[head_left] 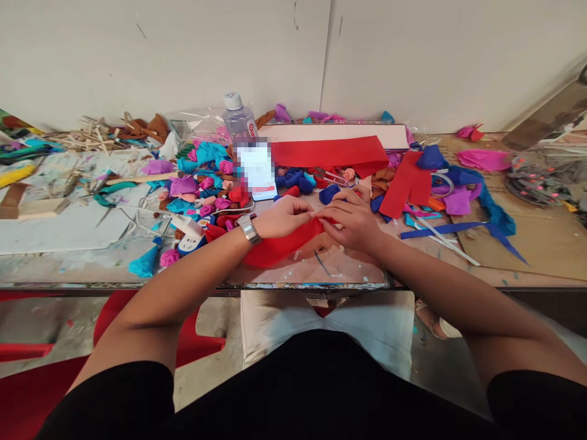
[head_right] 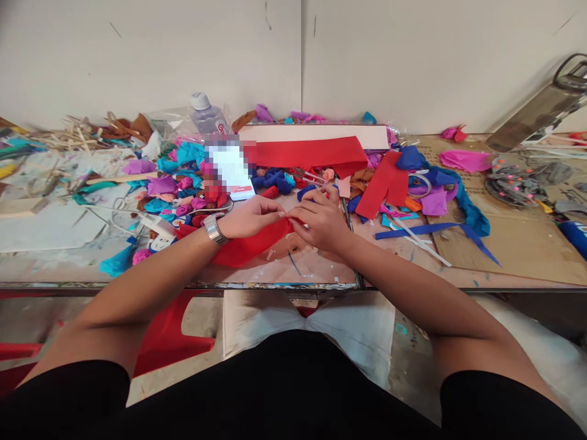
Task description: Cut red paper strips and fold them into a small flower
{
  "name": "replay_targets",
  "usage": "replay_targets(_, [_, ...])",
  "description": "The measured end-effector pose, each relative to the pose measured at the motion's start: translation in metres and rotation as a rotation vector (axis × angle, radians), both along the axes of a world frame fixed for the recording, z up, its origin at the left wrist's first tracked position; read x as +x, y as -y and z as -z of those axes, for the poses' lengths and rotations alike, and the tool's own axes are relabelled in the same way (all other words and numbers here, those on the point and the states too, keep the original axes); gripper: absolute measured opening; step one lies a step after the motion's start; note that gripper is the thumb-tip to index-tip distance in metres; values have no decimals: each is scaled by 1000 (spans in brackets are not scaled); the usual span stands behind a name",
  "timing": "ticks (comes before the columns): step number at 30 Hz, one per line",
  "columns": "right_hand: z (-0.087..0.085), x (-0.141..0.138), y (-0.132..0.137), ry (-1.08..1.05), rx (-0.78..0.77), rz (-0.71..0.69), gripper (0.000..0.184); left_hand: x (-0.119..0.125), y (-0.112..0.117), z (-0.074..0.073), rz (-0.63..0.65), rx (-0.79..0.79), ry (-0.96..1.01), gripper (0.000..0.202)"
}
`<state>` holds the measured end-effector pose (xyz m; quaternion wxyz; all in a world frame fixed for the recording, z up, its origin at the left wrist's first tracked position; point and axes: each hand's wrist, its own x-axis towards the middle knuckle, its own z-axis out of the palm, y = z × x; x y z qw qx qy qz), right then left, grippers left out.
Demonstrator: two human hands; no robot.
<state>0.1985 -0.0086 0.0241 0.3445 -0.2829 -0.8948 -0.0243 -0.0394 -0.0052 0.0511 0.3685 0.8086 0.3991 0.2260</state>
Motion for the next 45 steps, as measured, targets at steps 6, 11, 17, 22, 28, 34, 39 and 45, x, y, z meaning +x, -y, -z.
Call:
replay_targets(6, [-3,-2,3,-15,-10,40,12,3,5,-3,-18,49,-13,36])
replay_targets(11, [-2,-3,2,-20,11,52,12,8,15,-8,-42,197,-86,31])
replay_targets(17, [-1,-4,1,-44,-7,55,12,11,22,-11,-74,392,-216,29])
replay_targets(22, [-2,-6,2,-63,-7,54,12,12,23,-9,-52,459,-253,27])
replay_targets(28, [-1,-5,-1,-113,-81,49,9,9,21,-8,-16,430,-232,19])
replay_targets(34, [-3,-4,-1,-119,-109,50,13,9,19,-10,18,285,-184,21])
replay_targets(39, [-5,-3,1,-85,-59,42,12,6,14,-7,33,156,-96,28])
replay_targets(45, [-6,-2,2,-56,-47,9,11,5,11,-5,50,138,-72,27])
